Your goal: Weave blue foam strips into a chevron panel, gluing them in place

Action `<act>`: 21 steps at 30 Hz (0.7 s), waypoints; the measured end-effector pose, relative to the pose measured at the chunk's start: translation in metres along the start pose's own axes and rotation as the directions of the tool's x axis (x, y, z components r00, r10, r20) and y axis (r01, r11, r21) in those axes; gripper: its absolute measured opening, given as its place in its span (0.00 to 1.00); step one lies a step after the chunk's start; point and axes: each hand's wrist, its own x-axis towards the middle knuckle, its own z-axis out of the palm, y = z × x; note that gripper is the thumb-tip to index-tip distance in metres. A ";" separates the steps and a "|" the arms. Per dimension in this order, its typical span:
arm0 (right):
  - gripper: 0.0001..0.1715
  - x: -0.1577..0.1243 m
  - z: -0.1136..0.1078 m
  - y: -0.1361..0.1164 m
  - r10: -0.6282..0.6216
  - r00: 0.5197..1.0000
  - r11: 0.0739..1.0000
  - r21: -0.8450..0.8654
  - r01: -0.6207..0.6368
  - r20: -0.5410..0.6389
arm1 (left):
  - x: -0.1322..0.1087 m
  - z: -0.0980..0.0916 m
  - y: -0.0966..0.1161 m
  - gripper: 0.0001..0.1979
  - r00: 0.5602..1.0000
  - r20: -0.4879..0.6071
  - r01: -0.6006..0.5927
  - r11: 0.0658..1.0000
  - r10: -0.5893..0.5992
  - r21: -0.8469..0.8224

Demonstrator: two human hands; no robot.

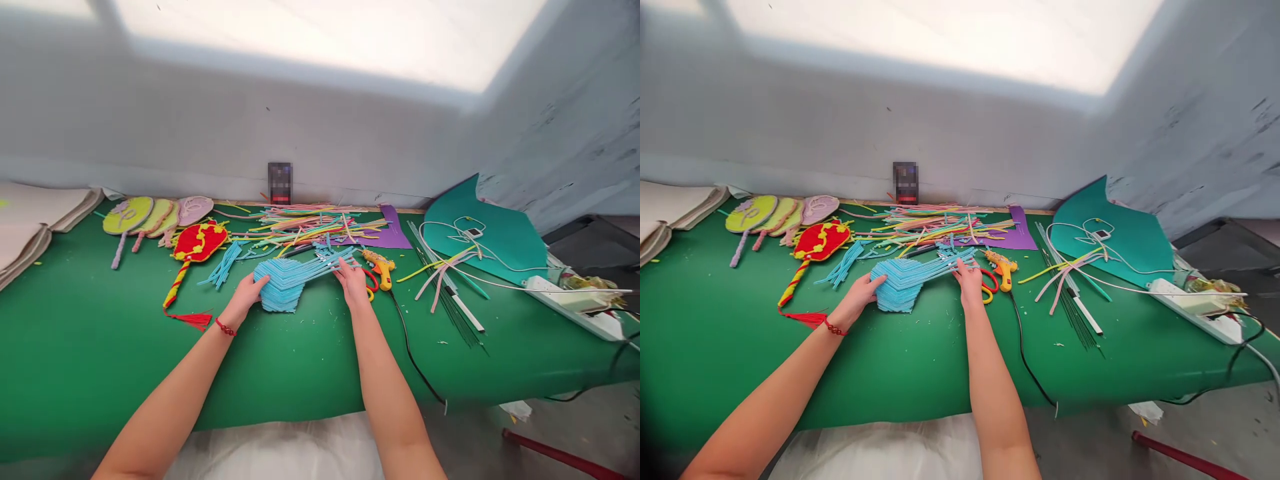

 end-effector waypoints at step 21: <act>0.32 -0.011 -0.002 0.004 -0.633 0.765 0.432 -0.766 0.476 0.119 | -0.012 0.002 0.000 0.29 0.815 0.133 -0.304 0.221 0.565 0.926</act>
